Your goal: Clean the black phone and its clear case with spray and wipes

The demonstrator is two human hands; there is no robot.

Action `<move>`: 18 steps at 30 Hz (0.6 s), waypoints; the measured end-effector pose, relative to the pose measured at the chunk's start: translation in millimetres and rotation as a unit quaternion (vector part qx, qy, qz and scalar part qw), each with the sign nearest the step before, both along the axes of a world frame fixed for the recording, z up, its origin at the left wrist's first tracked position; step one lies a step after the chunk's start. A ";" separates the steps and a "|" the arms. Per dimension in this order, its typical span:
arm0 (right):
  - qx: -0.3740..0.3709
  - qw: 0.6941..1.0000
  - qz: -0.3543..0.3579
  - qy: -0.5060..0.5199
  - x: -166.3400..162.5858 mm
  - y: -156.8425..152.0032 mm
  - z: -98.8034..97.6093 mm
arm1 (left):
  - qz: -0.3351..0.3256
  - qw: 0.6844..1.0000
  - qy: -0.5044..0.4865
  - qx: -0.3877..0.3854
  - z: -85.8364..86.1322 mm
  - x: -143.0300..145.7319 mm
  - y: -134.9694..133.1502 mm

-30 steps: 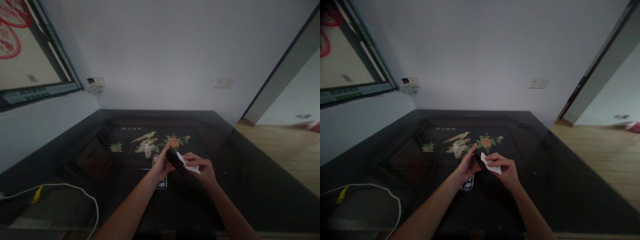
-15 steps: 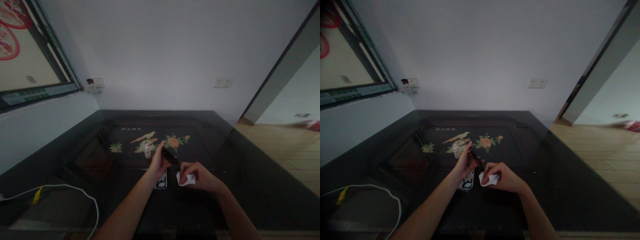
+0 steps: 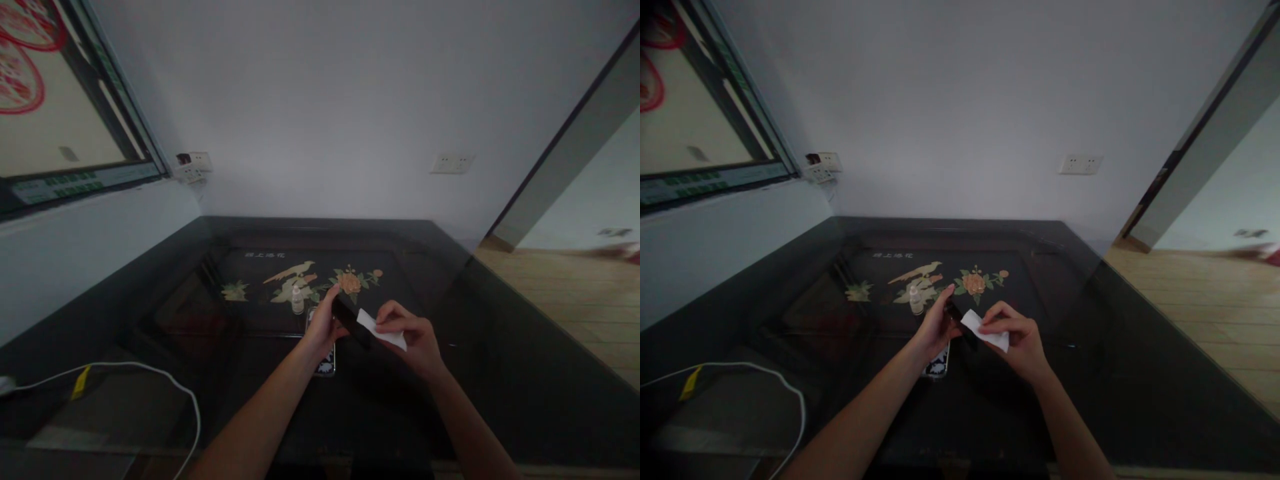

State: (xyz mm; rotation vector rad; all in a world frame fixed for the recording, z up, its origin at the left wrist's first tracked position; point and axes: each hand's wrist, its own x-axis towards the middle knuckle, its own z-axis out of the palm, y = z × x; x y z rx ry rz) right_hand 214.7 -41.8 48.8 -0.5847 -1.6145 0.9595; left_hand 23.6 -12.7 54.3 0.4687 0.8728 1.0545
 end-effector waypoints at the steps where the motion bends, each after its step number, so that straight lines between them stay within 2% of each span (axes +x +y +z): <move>1: 0.003 1.000 0.009 -0.021 -1.9 -1.5 0.7 | 0.005 1.000 0.004 0.003 -0.2 -0.1 0.2; 6: 0.010 0.995 0.020 -0.099 -4.5 -4.8 0.9 | 0.023 1.000 0.003 0.010 -3.8 -2.0 3.9; 12: -0.021 0.987 0.034 -0.155 -1.1 -2.9 3.1 | 0.051 0.998 -0.024 0.007 -6.7 -4.1 9.1; 18: -0.105 0.950 0.116 -0.270 -3.1 -6.3 1.4 | 0.056 0.998 -0.036 -0.018 1.9 -4.0 5.0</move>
